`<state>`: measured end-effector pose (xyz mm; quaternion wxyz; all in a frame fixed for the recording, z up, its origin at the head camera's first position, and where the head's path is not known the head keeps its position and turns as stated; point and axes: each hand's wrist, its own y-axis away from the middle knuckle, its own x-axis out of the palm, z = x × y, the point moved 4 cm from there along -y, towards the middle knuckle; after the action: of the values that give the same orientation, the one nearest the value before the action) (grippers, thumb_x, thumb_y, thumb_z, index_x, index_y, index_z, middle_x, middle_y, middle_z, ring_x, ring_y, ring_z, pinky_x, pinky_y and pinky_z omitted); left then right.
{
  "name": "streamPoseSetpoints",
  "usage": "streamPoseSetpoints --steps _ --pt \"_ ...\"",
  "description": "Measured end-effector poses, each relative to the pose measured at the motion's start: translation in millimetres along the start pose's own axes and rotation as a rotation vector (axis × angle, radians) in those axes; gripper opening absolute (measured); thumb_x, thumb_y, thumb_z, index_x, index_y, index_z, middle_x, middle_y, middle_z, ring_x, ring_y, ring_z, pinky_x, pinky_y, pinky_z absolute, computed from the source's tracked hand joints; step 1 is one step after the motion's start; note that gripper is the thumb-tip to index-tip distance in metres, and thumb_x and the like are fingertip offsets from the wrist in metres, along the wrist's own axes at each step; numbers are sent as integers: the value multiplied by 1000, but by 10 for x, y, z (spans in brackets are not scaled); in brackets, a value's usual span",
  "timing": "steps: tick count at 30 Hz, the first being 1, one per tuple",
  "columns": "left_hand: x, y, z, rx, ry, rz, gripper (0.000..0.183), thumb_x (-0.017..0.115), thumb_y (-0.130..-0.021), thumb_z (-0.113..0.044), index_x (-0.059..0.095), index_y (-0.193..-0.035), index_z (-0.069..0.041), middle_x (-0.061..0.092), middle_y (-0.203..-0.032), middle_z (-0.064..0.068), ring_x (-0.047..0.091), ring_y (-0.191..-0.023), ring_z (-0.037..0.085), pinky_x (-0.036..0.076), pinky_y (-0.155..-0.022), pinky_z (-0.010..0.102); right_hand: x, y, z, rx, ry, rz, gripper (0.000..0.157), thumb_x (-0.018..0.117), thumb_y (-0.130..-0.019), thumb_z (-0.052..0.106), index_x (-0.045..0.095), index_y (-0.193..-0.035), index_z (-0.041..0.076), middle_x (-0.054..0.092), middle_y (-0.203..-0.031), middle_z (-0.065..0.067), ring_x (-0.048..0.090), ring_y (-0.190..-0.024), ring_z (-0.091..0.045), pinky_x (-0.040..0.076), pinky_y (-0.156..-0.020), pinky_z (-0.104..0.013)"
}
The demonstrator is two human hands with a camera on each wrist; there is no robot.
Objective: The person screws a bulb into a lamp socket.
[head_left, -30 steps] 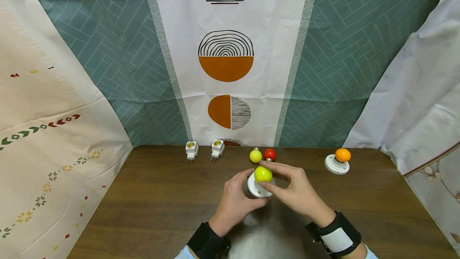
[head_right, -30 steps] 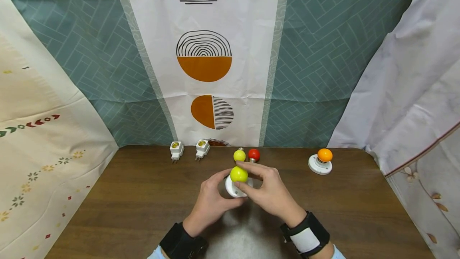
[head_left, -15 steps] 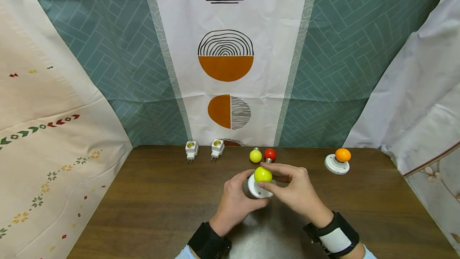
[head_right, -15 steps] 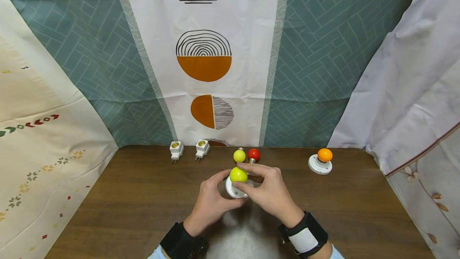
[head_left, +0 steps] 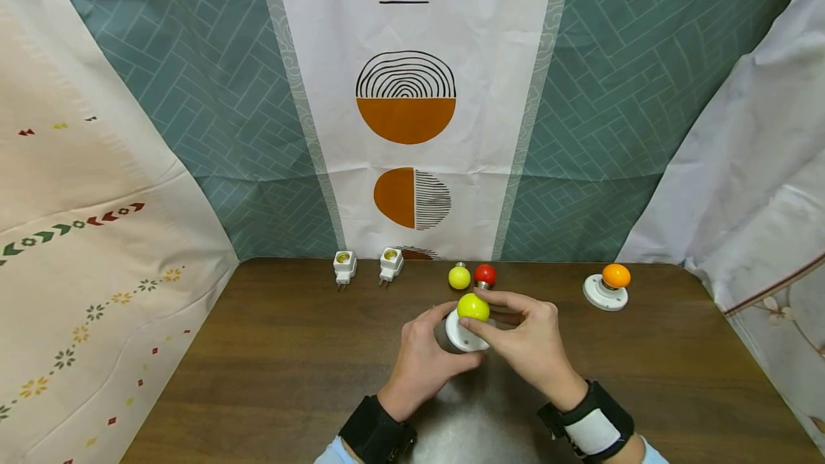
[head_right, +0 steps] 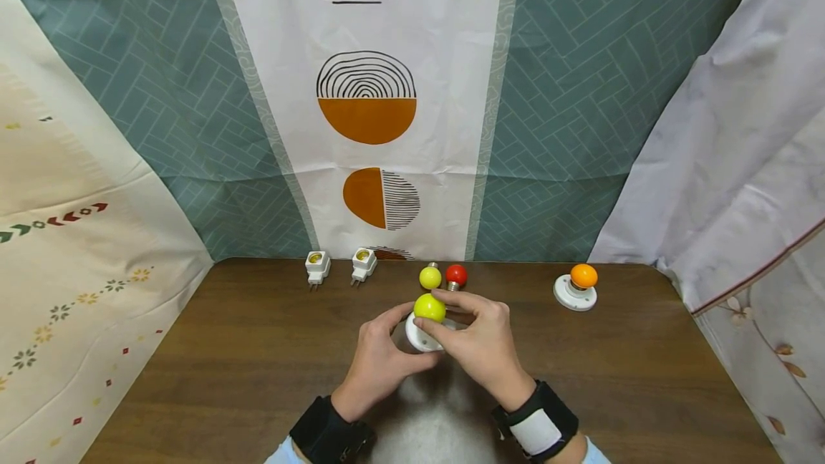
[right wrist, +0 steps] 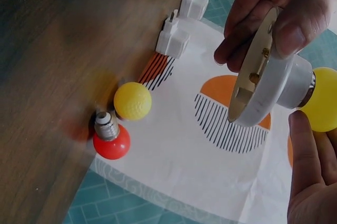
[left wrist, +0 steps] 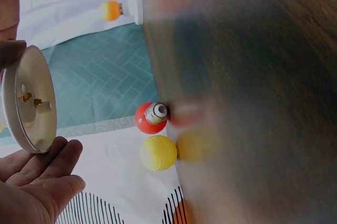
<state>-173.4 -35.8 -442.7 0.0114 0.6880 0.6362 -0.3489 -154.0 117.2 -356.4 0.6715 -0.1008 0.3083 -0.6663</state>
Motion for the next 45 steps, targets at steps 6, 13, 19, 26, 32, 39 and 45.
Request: streamPoseSetpoints --steps 6,13,19,26,32,39,45 --pt "-10 -8 -14 22 -2 -7 67 80 -64 -46 56 -124 -25 56 -112 -17 54 -99 4 42 -89 32 3 11 11 31 9 -23 39 83 -65 13 69 -101 7 67 -95 -4 63 -86 -16 51 -69 -35" --pt "-3 -9 -25 33 10 2 67 81 -64 -41 56 -124 -23 55 -115 -17 52 -105 3 32 -99 34 7 25 22 34 12 -24 39 83 -65 12 69 -101 6 67 -95 -5 63 -86 -18 51 -69 -35" --pt "19 5 -22 26 -12 51 71 79 -67 -42 52 -130 -22 54 -121 -14 50 -110 6 30 -100 39 2 45 20 12 45 -3 40 83 -65 12 68 -103 6 66 -98 -6 63 -87 -18 51 -68 -34" --pt "1 -1 7 26 -52 -7 68 78 -68 -46 54 -126 -19 54 -121 -13 48 -113 9 33 -98 40 -37 12 2 -7 36 -51 41 83 -64 9 67 -102 6 66 -97 -7 64 -84 -20 51 -67 -36" --pt "0 -10 11 53 -37 -14 66 79 -68 -45 54 -125 -22 54 -119 -17 49 -111 7 32 -99 39 -46 -2 -10 -5 39 -6 46 83 -64 11 66 -107 6 65 -102 -7 63 -88 -19 51 -70 -38" --pt "-32 -11 39 66 -28 -71 65 78 -68 -47 56 -124 -22 56 -118 -14 50 -109 6 36 -96 38 -30 -24 9 -13 86 95 52 81 -69 16 62 -117 8 62 -110 -3 59 -97 -16 50 -76 -37" --pt "-69 -20 62 61 -18 -83 68 75 -70 -50 56 -126 -17 56 -120 -9 51 -110 8 36 -96 38 -38 -39 14 -25 118 141 56 80 -70 14 59 -121 4 59 -118 -4 58 -100 -17 48 -79 -37"
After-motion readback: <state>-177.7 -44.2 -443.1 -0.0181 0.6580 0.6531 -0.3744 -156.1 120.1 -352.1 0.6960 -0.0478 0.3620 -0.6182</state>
